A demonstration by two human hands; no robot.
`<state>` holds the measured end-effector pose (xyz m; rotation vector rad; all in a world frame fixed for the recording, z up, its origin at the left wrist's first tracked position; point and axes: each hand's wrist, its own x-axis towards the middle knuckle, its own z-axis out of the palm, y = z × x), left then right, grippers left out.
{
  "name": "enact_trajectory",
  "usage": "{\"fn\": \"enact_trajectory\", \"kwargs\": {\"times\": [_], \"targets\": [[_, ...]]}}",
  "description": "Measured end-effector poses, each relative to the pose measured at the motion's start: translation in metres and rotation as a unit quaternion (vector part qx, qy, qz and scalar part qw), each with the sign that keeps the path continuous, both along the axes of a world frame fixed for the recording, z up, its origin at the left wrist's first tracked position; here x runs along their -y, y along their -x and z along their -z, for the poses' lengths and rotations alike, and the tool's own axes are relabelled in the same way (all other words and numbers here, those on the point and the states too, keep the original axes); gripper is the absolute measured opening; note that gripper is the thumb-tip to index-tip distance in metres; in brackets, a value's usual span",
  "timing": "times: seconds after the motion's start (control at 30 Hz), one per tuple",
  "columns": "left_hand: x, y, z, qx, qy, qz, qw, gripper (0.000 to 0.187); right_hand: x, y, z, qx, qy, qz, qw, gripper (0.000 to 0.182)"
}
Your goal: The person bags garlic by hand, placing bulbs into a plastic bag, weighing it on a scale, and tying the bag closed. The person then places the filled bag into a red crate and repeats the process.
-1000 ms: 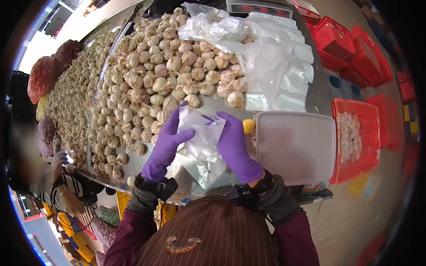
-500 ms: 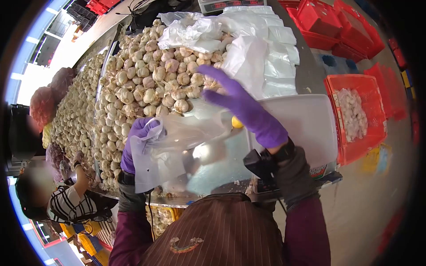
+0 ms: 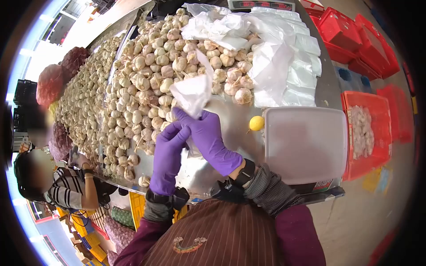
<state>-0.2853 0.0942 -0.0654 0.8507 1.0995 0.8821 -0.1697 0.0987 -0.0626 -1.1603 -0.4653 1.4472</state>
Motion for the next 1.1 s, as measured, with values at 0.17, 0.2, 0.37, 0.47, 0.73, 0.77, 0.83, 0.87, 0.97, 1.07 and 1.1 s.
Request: {"fn": "enact_trajectory", "kwargs": {"times": [0.17,0.2,0.37,0.47,0.73,0.77,0.83,0.87,0.97,1.07,1.1], "targets": [[-0.022,0.051,0.028,0.396,0.122,-0.142,0.899,0.027,0.008,-0.048,0.034,0.250,-0.006,0.011,0.968,0.040],[-0.024,0.060,0.009,0.198,0.027,-0.163,0.966,0.029,0.011,-0.075,0.050,0.336,-0.008,0.054,0.940,0.036],[-0.020,0.051,-0.052,-0.124,-0.247,-0.133,0.952,0.014,0.030,-0.060,-0.024,0.563,-0.326,0.249,0.717,0.039],[0.000,0.034,-0.070,-0.017,-0.211,0.024,0.977,0.014,0.014,-0.004,-0.050,0.666,-0.357,0.024,0.655,0.089],[-0.013,0.115,-0.005,-0.508,-0.476,-0.271,0.665,0.031,-0.014,0.010,0.018,0.690,-0.339,-0.005,0.640,0.026],[-0.011,0.123,-0.006,-0.499,-0.480,-0.324,0.645,0.030,-0.012,0.008,0.023,0.687,-0.299,0.019,0.662,0.022],[-0.003,0.146,-0.006,-0.522,-0.396,-0.335,0.677,0.017,-0.009,-0.002,0.021,0.698,-0.207,-0.010,0.685,0.024],[0.000,0.147,-0.003,-0.473,-0.398,-0.331,0.713,0.014,-0.007,-0.003,0.019,0.703,-0.106,-0.032,0.703,0.028],[0.018,0.102,-0.023,-0.422,-0.426,-0.212,0.771,0.010,0.021,0.064,-0.019,0.690,-0.439,-0.072,0.571,0.066],[0.031,0.097,-0.040,-0.462,-0.417,-0.208,0.755,0.012,-0.022,0.094,0.000,0.719,-0.409,-0.108,0.552,0.035],[0.028,0.110,-0.035,-0.464,-0.423,-0.242,0.740,0.013,-0.035,0.103,0.012,0.744,-0.411,-0.106,0.516,0.022]]}}
